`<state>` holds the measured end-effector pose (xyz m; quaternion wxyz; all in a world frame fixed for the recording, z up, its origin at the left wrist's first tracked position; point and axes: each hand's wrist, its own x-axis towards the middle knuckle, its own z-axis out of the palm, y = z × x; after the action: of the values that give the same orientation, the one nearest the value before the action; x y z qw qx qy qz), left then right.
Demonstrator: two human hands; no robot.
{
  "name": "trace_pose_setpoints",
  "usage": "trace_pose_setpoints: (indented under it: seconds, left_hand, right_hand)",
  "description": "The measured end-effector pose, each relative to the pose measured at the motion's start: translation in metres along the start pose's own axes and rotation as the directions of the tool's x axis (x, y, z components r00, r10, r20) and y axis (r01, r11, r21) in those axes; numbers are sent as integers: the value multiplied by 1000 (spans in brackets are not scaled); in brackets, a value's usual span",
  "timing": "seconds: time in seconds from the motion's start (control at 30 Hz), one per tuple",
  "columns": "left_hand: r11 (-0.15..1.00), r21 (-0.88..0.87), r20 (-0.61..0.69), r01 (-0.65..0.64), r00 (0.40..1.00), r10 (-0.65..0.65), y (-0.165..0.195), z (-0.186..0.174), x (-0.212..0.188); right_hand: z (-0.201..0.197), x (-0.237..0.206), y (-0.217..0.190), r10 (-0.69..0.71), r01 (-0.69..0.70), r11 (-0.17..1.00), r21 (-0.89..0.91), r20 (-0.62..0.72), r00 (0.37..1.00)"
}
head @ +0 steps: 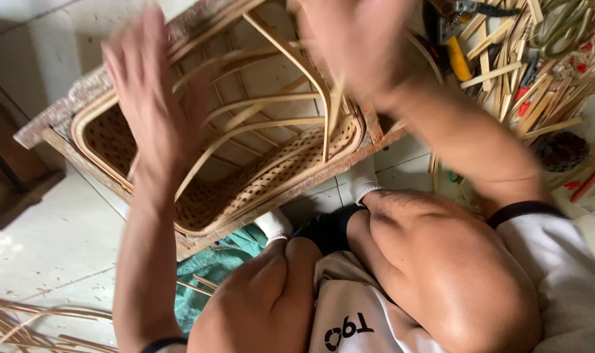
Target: The person inserts thin wooden strips into a rectangular woven basket frame, secures them with a hammer and pliers, and applies glue along the edges. The person works on the basket while seated on the floor.
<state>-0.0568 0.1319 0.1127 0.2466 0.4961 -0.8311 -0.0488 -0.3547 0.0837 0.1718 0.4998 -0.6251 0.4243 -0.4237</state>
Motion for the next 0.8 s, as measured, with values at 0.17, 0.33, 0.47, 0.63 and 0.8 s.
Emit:
trace_pose_setpoints:
  seconds: [0.17, 0.33, 0.47, 0.63, 0.8]
  left_hand:
    - [946, -296, 341, 130, 940, -22, 123, -51, -88]
    - [975, -161, 560, 152, 828, -37, 137, -36, -136]
    - [971, -208, 506, 119, 862, 3, 131, -36, -135]
    - [950, -264, 493, 165, 870, -14, 133, -39, -129]
    - [919, -346, 497, 190, 868, 7, 125, -46, -121]
  right_hand:
    - [74, -16, 52, -205, 206, 979, -15, -173, 963]
    - [103, -26, 86, -262, 251, 965, -75, -219, 940]
    - [109, -32, 84, -184, 155, 978, -137, -233, 955]
    - [105, -49, 86, -112, 78, 983, -167, -204, 973]
    - [104, -59, 79, -31, 11, 984, -179, -112, 993]
